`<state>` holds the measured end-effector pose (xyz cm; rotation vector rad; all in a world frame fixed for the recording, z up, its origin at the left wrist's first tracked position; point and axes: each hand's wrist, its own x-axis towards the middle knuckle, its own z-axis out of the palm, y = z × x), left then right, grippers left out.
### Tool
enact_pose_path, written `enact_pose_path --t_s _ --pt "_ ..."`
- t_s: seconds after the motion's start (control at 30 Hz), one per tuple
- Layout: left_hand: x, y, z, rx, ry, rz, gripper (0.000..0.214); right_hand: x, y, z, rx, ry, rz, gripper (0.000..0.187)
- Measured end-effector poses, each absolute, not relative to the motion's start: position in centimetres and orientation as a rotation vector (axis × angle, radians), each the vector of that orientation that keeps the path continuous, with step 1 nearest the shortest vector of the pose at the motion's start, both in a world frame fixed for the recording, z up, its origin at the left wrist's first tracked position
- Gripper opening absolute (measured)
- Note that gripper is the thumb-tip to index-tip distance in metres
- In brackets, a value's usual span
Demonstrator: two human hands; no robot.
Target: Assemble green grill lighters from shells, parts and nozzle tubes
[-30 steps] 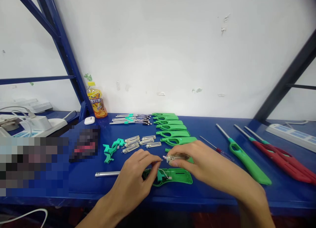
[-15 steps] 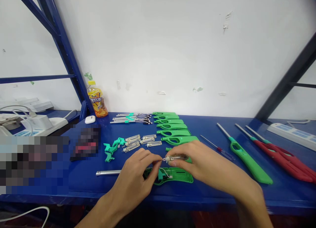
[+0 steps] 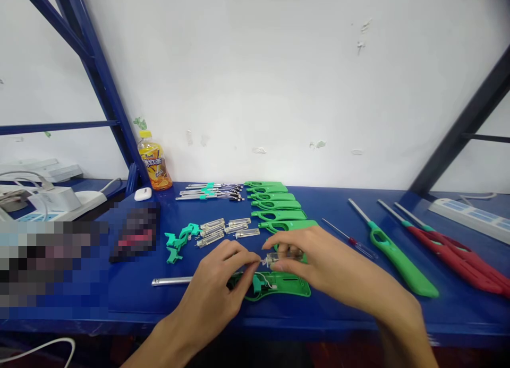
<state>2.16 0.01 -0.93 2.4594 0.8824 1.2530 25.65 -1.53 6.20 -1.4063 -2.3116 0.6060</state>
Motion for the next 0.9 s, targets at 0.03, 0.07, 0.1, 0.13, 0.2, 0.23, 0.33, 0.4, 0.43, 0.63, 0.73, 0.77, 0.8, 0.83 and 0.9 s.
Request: enact_pose_path --t_s 0.03,0.07,0.1,0.13,0.2,0.23,0.33,0.4,0.43,0.63,0.73,0.77,0.8,0.83,0.9 --pt "2.17 0.02 -0.93 2.460 0.875 1.261 0.022 25.62 -1.53 6.27 -1.408 -2.302 0.635 0.018" --pt "2.18 0.02 -0.91 2.460 0.867 1.267 0.023 25.57 -1.55 6.35 -1.408 -2.297 0.654 0.014" --pt "2.20 0.03 -0.88 2.459 0.862 1.268 0.023 25.52 -1.58 6.44 -1.404 -2.297 0.660 0.013" --pt "2.22 0.03 -0.85 2.457 0.860 1.265 0.023 25.47 -1.63 6.54 -1.401 -2.298 0.653 0.013" --pt "2.25 0.02 -0.79 2.455 0.857 1.258 0.023 25.38 -1.74 6.72 -1.395 -2.304 0.634 0.015" --pt "2.26 0.00 -0.77 2.454 0.858 1.256 0.023 25.34 -1.79 6.80 -1.391 -2.307 0.625 0.016" --pt "2.26 -0.05 -0.71 2.452 0.849 1.262 0.023 25.24 -1.86 6.86 -1.369 -2.318 0.583 0.021" --pt "2.26 -0.09 -0.67 2.450 0.845 1.267 0.023 25.19 -1.81 6.76 -1.356 -2.334 0.548 0.026" --pt "2.26 -0.11 -0.65 2.451 0.842 1.268 0.023 25.16 -1.76 6.68 -1.351 -2.347 0.531 0.028" --pt "2.33 -0.13 -0.58 2.470 0.839 1.272 0.021 24.90 -1.37 6.41 -1.383 -2.411 0.451 0.044" --pt "2.36 -0.14 -0.55 2.488 0.850 1.270 0.020 24.85 -1.35 6.37 -1.402 -2.421 0.456 0.048" --pt "2.36 -0.15 -0.55 2.493 0.848 1.274 0.020 24.84 -1.38 6.32 -1.405 -2.418 0.453 0.048" --pt "2.36 -0.15 -0.56 2.495 0.843 1.279 0.020 24.83 -1.42 6.27 -1.408 -2.413 0.453 0.048" --pt "2.36 -0.14 -0.59 2.496 0.835 1.286 0.021 24.82 -1.47 6.22 -1.409 -2.407 0.453 0.047" --pt "2.35 -0.08 -0.68 2.496 0.819 1.300 0.023 24.74 -1.57 6.17 -1.410 -2.397 0.453 0.047"
